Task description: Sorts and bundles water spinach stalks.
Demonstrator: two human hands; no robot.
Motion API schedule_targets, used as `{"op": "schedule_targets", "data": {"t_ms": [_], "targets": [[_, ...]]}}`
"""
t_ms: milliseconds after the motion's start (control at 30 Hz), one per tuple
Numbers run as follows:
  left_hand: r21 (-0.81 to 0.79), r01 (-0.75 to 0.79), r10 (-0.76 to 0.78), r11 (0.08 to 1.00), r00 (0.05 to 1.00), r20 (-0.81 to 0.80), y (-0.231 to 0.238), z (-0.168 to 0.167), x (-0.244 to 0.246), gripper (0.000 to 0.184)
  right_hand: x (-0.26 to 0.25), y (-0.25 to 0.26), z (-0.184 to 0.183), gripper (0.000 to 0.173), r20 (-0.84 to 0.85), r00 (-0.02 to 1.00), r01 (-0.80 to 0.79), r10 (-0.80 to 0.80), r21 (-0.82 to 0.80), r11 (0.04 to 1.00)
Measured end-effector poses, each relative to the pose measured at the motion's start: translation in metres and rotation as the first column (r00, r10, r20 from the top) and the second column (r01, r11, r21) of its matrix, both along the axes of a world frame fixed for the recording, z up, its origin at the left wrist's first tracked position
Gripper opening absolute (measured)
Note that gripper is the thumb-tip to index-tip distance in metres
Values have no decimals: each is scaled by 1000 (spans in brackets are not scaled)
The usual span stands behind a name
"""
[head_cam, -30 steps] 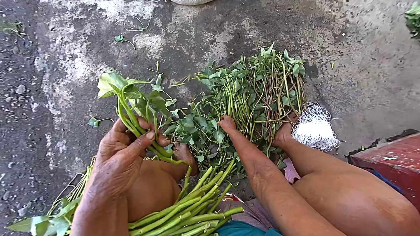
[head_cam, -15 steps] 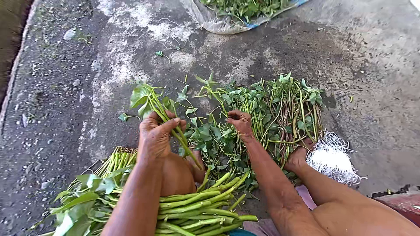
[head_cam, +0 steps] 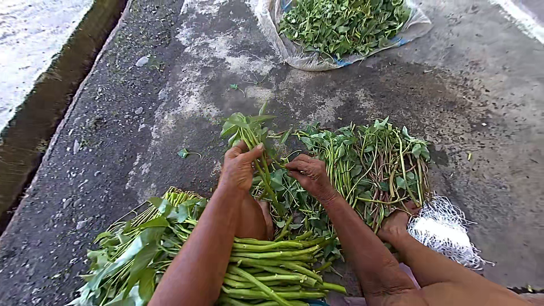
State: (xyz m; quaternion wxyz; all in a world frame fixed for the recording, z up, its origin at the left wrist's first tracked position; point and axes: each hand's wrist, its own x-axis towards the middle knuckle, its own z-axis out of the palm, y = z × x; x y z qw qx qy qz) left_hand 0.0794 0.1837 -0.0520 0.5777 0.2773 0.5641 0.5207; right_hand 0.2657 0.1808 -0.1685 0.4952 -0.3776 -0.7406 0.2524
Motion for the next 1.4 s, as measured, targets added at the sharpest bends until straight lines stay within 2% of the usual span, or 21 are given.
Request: {"op": "schedule_targets", "data": {"t_ms": [67, 167, 300, 400, 533, 700, 800, 967, 1067, 1133, 1200, 1300, 1400], "targets": [[36, 23, -22, 999, 999, -36, -1, -1, 1, 15, 0, -1, 4, 14, 33, 999, -30, 31, -34, 999], [89, 97, -90, 991, 993, -75, -4, -1, 2, 14, -5, -5, 21, 33, -84, 994, -80, 64, -200, 976], [141, 231, -209, 963, 965, -156, -6, -4, 3, 13, -20, -8, 52, 53, -264, 961, -11, -87, -347, 938], [133, 283, -259, 950, 951, -170, -7, -2, 5, 12, -26, 1, 60, 52, -187, 975, 81, -117, -189, 979], [119, 284, -268, 951, 954, -136, -8, 0, 4, 13, -20, 10, 69, 43, -18, 1000, -25, 24, -77, 997], [87, 249, -246, 965, 968, -40, -5, -1, 4, 13, -12, 6, 64, 15, -53, 999, 17, -13, 66, 998], [89, 200, -197, 976, 980, -36, -2, -3, 4, 12, -12, -4, 55, 8, -29, 1000, 15, -13, 59, 998], [133, 85, -83, 987, 996, -21, -2, -3, 7, 11, -3, -17, 34, 10, 118, 993, -23, 21, 9, 1000], [176, -39, 36, 984, 999, 17, 1, 3, 2, 10, 13, -19, 25, 16, 259, 954, -93, 151, -222, 971], [163, -36, 30, 986, 999, 34, 1, 6, 2, 11, 23, -14, 29, 17, 280, 939, -98, 199, -336, 937], [151, 18, -25, 988, 999, 46, -1, 5, 3, 14, 29, -15, 39, 16, 249, 961, -42, 118, -292, 956], [153, 78, -90, 985, 993, 75, -4, 6, 8, 13, 28, -16, 56, 18, 122, 989, 93, -80, -101, 991], [162, 142, -157, 976, 984, 84, -5, 7, 13, 13, 16, -13, 70, 32, 26, 992, 123, -123, -4, 992]]}}
